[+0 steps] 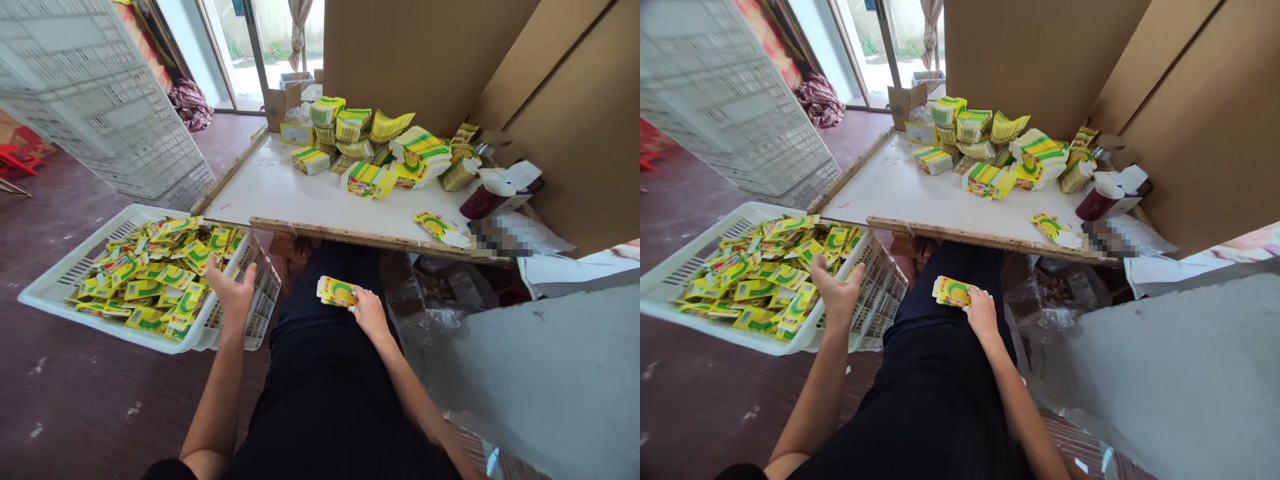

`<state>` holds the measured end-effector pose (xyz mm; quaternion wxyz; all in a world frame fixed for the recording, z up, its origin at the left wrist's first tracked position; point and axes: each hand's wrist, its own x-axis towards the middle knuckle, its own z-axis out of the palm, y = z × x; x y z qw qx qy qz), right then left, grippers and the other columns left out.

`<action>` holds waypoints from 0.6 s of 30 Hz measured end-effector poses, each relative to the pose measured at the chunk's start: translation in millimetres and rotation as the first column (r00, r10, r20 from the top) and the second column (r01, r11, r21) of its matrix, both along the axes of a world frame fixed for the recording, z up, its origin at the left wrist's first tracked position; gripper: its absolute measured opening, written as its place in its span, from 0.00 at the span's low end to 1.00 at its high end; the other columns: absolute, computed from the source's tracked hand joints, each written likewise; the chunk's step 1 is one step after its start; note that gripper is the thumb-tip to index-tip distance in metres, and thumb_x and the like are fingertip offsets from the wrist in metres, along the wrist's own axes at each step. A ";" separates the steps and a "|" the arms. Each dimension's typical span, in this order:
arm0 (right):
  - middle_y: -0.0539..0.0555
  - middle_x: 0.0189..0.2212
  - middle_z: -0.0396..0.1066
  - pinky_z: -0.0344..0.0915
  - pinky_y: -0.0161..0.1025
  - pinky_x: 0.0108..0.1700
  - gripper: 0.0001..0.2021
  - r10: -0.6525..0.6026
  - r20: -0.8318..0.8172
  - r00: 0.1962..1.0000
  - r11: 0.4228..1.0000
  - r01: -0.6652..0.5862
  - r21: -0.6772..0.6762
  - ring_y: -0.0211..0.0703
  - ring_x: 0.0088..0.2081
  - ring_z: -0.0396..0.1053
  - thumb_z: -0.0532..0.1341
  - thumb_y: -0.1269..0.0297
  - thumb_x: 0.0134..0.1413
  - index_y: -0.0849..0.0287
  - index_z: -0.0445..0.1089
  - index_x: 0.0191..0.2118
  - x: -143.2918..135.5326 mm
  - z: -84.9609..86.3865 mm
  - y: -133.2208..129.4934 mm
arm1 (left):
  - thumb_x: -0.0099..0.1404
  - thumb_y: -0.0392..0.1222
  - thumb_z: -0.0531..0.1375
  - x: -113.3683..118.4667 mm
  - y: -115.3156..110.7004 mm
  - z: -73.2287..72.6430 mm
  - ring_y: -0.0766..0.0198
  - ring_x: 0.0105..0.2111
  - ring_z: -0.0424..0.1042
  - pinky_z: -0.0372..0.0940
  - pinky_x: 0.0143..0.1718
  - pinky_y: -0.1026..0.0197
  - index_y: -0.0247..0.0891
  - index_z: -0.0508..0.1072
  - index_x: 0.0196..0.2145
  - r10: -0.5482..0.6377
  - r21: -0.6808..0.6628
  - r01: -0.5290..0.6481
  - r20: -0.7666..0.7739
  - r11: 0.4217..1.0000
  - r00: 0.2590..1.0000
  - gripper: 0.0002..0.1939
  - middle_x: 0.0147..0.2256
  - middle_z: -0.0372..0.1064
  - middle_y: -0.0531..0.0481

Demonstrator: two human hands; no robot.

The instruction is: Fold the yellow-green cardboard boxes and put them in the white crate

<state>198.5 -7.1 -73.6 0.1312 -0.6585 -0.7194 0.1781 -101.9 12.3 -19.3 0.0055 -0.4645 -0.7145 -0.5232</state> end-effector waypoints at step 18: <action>0.46 0.26 0.67 0.69 0.39 0.30 0.31 -0.095 -0.946 0.309 0.981 0.191 -0.037 0.41 0.27 0.69 0.68 0.61 0.32 0.56 0.57 0.46 -18.1 31.7 9.7 | 0.43 0.58 0.69 157.8 3.4 -6.4 0.46 0.48 0.69 0.63 0.48 0.48 0.37 0.68 0.46 -0.572 0.445 0.686 0.818 0.576 -0.050 0.36 0.44 0.71 0.38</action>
